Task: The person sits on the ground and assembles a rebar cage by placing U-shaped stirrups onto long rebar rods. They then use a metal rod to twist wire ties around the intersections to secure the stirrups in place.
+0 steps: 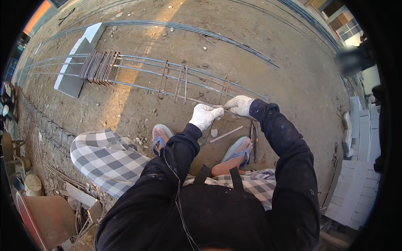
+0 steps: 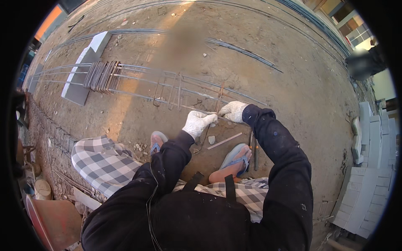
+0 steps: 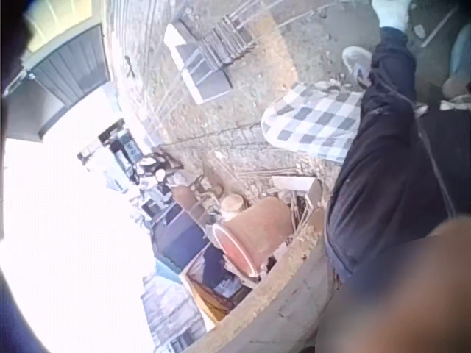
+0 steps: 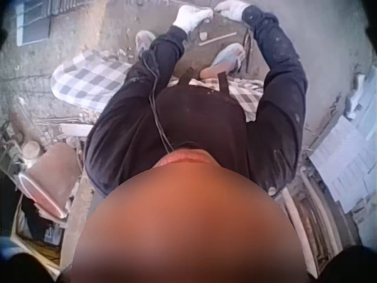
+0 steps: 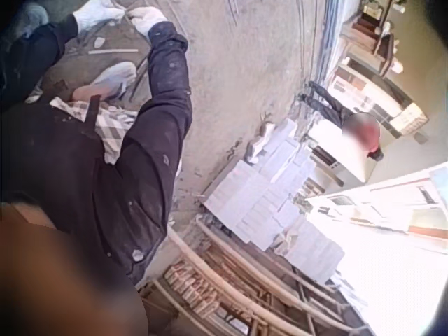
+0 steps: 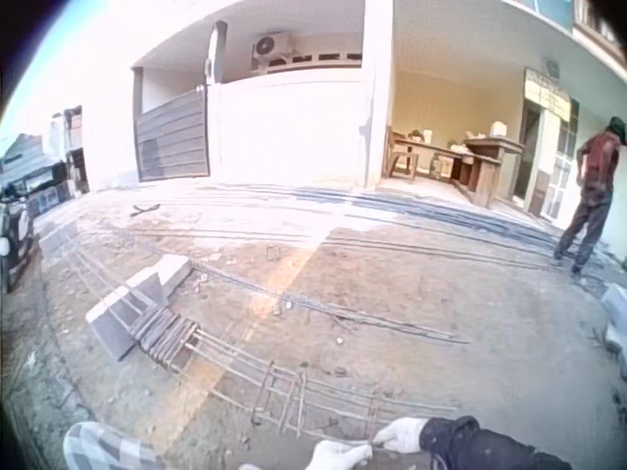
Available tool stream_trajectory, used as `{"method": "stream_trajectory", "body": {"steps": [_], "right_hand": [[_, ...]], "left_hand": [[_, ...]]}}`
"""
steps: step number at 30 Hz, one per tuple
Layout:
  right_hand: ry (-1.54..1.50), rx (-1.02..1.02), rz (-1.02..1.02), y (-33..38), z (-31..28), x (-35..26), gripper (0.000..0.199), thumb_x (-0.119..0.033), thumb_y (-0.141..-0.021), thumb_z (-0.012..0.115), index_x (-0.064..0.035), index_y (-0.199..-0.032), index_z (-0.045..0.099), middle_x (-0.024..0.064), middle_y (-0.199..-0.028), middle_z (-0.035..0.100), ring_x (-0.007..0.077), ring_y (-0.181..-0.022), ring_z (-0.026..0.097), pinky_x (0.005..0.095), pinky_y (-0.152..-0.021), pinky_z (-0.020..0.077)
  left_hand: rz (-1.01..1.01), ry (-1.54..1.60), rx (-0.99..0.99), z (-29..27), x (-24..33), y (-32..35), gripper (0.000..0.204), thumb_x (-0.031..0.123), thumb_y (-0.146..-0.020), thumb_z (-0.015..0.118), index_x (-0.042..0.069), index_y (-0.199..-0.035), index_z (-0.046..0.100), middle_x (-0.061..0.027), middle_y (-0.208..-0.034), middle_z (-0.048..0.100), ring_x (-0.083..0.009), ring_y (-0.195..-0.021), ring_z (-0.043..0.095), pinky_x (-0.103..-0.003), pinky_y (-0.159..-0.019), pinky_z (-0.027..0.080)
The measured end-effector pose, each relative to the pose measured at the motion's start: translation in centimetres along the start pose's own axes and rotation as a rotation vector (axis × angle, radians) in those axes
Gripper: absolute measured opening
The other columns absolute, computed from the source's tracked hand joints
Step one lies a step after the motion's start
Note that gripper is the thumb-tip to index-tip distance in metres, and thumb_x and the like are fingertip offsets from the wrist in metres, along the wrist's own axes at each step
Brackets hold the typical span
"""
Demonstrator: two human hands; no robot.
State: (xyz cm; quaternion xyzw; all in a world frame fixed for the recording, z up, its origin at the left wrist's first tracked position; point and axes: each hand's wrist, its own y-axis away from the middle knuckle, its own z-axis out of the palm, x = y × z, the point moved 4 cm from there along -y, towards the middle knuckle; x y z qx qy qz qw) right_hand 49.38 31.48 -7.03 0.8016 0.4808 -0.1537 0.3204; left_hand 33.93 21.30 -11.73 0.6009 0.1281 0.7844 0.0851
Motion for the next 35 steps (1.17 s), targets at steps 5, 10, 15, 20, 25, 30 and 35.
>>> {"method": "stream_trajectory", "body": {"steps": [5, 10, 15, 20, 25, 30, 35], "right_hand": [[-0.010, -0.075, 0.067, -0.8, 0.7, 0.8, 0.029, -0.019, -0.086, 0.059, -0.0085, -0.111, 0.070, 0.0152, -0.104, 0.070, 0.0335, -0.096, 0.066, 0.0403, -0.085, 0.0515], [0.045, 0.129, 0.127, -0.3, 1.1, 0.1, 0.024, -0.024, -0.087, 0.061, -0.0092, -0.103, 0.070, 0.0146, -0.096, 0.070, 0.0343, -0.090, 0.066, 0.0422, -0.080, 0.0522], [0.269, 0.249, 0.309, 0.2, 0.9, -1.8, 0.022, -0.029, -0.086, 0.062, -0.0095, -0.092, 0.069, 0.0140, -0.091, 0.069, 0.0349, -0.085, 0.066, 0.0452, -0.074, 0.0520], [0.398, 0.359, 0.308, 0.6, -0.4, -4.9, 0.024, -0.031, -0.088, 0.059, -0.0086, -0.090, 0.067, 0.0159, -0.088, 0.067, 0.0351, -0.085, 0.066, 0.0462, -0.076, 0.0522], [0.197, 0.592, 0.427, 2.7, 1.0, -6.9, 0.022, -0.030, -0.087, 0.063, -0.0082, -0.086, 0.065, 0.0154, -0.083, 0.065, 0.0364, -0.078, 0.065, 0.0465, -0.067, 0.0505], [0.378, 0.874, 0.364, 3.6, 4.0, -9.0, 0.014, -0.023, -0.087, 0.064, -0.0095, -0.083, 0.063, 0.0124, -0.077, 0.061, 0.0323, -0.066, 0.063, 0.0418, -0.058, 0.0499], [0.441, 1.039, 0.360, 3.0, 6.3, -9.6, 0.011, -0.023, -0.087, 0.065, -0.0117, -0.087, 0.064, 0.0090, -0.075, 0.058, 0.0279, -0.063, 0.062, 0.0389, -0.056, 0.0502]], "left_hand": [[-0.048, -0.033, -0.022, 0.0, 0.2, 0.2, 0.019, 0.014, -0.084, 0.075, -0.005, -0.083, 0.075, -0.0089, -0.075, 0.073, -0.0110, -0.064, 0.065, -0.024, -0.061, 0.052], [-0.062, 0.005, -0.007, -0.2, -0.8, -0.4, 0.017, 0.014, -0.083, 0.076, -0.003, -0.083, 0.076, -0.0077, -0.074, 0.073, -0.0099, -0.064, 0.065, -0.025, -0.062, 0.052], [-0.037, -0.082, -0.020, -0.4, -0.6, -0.2, 0.017, 0.012, -0.085, 0.074, -0.005, -0.084, 0.075, -0.0085, -0.078, 0.073, -0.0102, -0.067, 0.065, -0.025, -0.065, 0.052], [-0.060, -0.099, 0.020, -0.1, -0.1, 0.3, 0.017, 0.014, -0.082, 0.076, -0.003, -0.083, 0.076, -0.0071, -0.073, 0.072, -0.0098, -0.064, 0.064, -0.026, -0.062, 0.051], [-0.017, -0.100, 0.002, -0.1, 0.6, 0.3, 0.014, 0.008, -0.086, 0.073, -0.006, -0.090, 0.075, -0.0097, -0.082, 0.074, -0.0107, -0.072, 0.065, -0.025, -0.068, 0.052], [0.004, 0.039, -0.028, 0.0, 0.4, 0.1, 0.014, 0.012, -0.083, 0.075, -0.001, -0.086, 0.077, -0.0068, -0.071, 0.073, -0.0091, -0.062, 0.063, -0.025, -0.059, 0.050], [0.045, 0.104, -0.016, -0.2, -0.5, -0.1, 0.016, 0.014, -0.085, 0.073, -0.001, -0.091, 0.077, -0.0085, -0.078, 0.074, -0.0088, -0.071, 0.065, -0.024, -0.065, 0.051]]}}
